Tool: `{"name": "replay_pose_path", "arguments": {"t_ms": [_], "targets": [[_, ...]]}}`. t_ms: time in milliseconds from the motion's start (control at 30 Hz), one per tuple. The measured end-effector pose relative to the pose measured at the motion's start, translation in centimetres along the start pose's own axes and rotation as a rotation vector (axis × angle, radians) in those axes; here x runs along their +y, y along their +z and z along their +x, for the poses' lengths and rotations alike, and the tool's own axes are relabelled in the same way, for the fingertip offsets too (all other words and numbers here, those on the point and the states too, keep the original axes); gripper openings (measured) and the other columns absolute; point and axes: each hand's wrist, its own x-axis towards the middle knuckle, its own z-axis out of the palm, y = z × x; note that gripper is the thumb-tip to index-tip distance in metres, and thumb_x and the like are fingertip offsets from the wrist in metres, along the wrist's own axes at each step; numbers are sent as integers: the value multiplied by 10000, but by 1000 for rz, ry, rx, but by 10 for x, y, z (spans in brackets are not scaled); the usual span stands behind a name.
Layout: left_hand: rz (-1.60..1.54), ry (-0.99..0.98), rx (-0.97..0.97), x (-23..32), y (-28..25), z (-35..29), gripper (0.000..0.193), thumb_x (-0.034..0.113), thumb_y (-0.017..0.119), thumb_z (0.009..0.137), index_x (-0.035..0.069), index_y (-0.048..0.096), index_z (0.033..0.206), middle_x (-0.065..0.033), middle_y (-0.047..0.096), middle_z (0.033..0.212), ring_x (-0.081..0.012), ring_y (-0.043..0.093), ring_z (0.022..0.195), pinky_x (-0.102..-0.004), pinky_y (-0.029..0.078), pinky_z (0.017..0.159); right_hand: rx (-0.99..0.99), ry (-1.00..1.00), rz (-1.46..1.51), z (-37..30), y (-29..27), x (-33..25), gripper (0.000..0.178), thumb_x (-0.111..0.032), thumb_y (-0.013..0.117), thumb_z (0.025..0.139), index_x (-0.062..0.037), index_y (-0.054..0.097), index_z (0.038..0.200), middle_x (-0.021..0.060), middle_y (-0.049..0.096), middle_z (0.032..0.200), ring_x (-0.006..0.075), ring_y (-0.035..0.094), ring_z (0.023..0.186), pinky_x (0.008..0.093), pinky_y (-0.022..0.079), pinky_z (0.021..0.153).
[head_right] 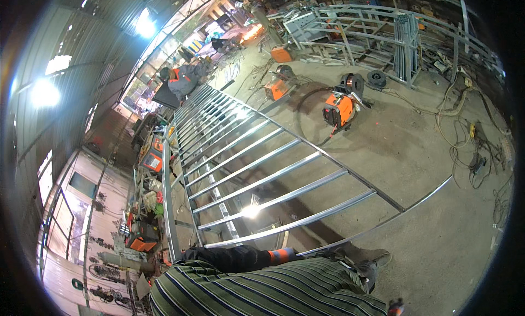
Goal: The person welds a large metal frame using a welding torch, creating bright sparks and arcs. They reposition the frame and continue welding different joints, then briefly inspect the work before moving the frame.
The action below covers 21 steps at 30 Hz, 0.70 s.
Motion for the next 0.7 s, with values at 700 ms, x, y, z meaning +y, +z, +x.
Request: {"name": "replay_pose_path", "arguments": {"t_ms": [700], "targets": [[-38, 113, -36, 2, 35, 34, 397, 383, 694, 894, 29, 765, 1060, -237, 749, 937, -365, 735, 839, -488, 538, 769, -136, 98, -175, -66, 90, 16, 171, -237, 573, 996, -79, 618, 1040, 69, 663, 837, 217, 632, 725, 388, 490, 638]]}}
